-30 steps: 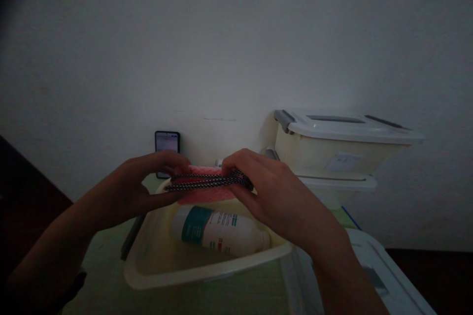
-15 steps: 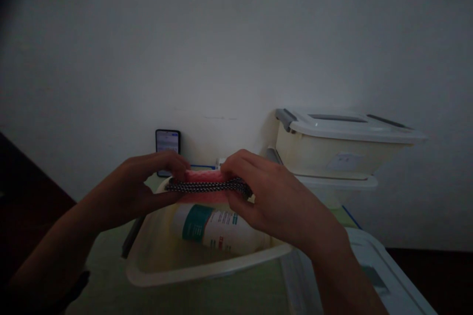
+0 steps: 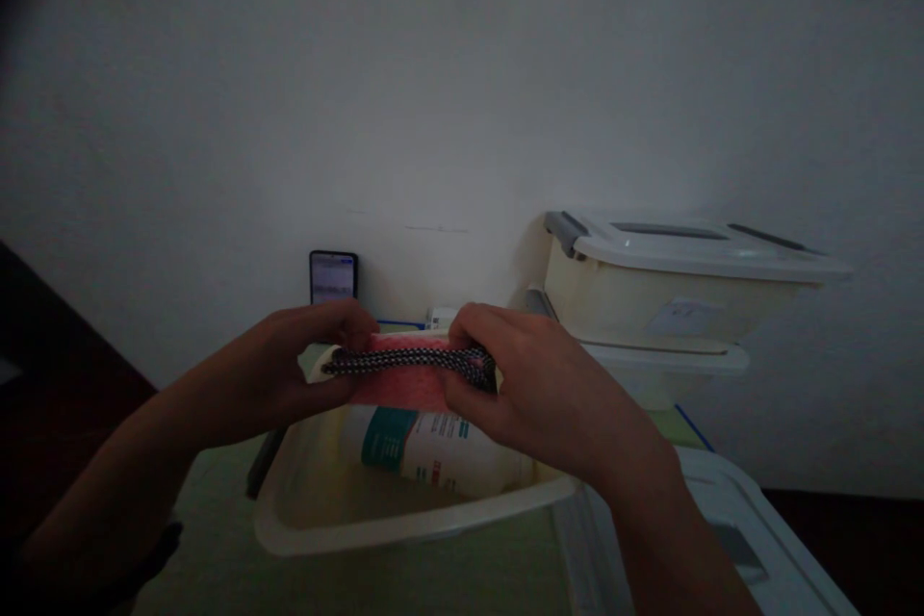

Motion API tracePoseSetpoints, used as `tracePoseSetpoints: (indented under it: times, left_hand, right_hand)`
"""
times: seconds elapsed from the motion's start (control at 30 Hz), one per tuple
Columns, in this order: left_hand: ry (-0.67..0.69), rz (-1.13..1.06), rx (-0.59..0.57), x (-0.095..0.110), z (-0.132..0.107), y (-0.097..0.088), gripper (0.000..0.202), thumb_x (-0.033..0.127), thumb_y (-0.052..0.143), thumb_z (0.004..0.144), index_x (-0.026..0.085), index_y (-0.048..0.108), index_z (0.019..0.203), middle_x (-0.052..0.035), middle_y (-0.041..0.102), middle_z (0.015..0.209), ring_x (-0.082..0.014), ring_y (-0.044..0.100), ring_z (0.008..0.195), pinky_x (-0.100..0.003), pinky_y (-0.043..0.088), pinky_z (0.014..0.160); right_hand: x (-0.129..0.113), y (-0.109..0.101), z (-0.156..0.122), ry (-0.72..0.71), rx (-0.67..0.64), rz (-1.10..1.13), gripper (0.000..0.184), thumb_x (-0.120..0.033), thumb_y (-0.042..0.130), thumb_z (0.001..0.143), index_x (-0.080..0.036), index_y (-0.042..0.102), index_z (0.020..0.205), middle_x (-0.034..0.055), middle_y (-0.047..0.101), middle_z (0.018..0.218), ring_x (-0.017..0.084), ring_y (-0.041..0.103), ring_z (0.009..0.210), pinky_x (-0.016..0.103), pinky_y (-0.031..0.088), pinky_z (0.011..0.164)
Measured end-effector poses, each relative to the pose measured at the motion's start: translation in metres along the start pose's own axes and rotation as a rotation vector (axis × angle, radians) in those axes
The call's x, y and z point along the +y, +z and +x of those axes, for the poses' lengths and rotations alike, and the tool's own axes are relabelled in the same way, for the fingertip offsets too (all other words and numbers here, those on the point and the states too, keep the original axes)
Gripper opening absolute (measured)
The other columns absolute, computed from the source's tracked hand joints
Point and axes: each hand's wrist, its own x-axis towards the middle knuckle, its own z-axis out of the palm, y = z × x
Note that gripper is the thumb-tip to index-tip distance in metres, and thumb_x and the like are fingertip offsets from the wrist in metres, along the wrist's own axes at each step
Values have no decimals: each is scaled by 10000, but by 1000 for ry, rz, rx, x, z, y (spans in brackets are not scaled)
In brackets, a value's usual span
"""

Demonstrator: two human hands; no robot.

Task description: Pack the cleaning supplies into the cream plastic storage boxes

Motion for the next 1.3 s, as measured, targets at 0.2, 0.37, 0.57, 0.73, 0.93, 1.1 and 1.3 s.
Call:
tracePoseSetpoints:
  times: [0.2, 0.37, 0.57, 0.73, 0.93, 1.1, 1.3]
  left_hand:
    - [70, -230, 103, -2, 0, 2, 149, 96, 556, 780, 185, 464, 856, -2, 541, 872, -120, 535, 798, -244, 457, 724]
    - [87, -337, 41, 2, 0, 4, 120, 97, 527, 815, 189, 478, 875, 12, 521, 845, -105, 504, 757, -217, 448, 689]
    - [119, -293, 9, 14, -3, 3, 187, 42, 545, 780, 197, 518, 882, 20, 550, 845, -110, 519, 764, -216, 429, 679]
    - [168, -274, 12, 18, -4, 2, 177, 93, 565, 801, 201, 535, 938, 6, 578, 927, -118, 556, 833, -221, 449, 727]
    - [99, -336, 83, 12, -1, 5, 232, 150, 614, 830, 228, 540, 1036, 34, 616, 924, -93, 603, 820, -204, 496, 745]
    - [17, -491, 183, 12, 1, 11, 313, 207, 626, 840, 237, 500, 1126, 5, 628, 945, -117, 642, 826, -225, 549, 733]
    - [-148, -487, 56, 2, 4, 14, 337, 265, 568, 863, 213, 449, 1174, -49, 622, 1013, -149, 654, 851, -260, 563, 701]
  right_hand:
    - [6, 3, 0, 13, 18, -3, 74, -234, 593, 819, -207, 554, 875, -24, 617, 783, 125, 566, 701, 253, 405, 624]
    - [-4, 7, 1, 33, -19, 81, 231, -242, 630, 787, -208, 529, 992, 1, 641, 921, 148, 594, 814, 263, 428, 675]
    - [-25, 12, 2, -43, 40, 203, 100, -242, 601, 827, -229, 553, 914, -58, 646, 775, 89, 582, 655, 215, 387, 582]
    - [-23, 12, 2, -134, 84, 217, 161, -152, 624, 793, -231, 563, 919, -60, 643, 813, 80, 585, 695, 203, 401, 626]
    - [-15, 9, 5, -78, 119, 267, 79, -212, 610, 845, -221, 585, 919, -43, 670, 812, 83, 619, 728, 195, 446, 654]
    - [-7, 11, 5, 8, 166, 433, 194, -295, 636, 828, -212, 556, 983, 11, 682, 902, 137, 643, 837, 237, 506, 713]
    - [11, 11, 8, 77, -102, 359, 243, -356, 555, 876, -207, 602, 1063, 37, 700, 938, 165, 654, 813, 287, 511, 687]
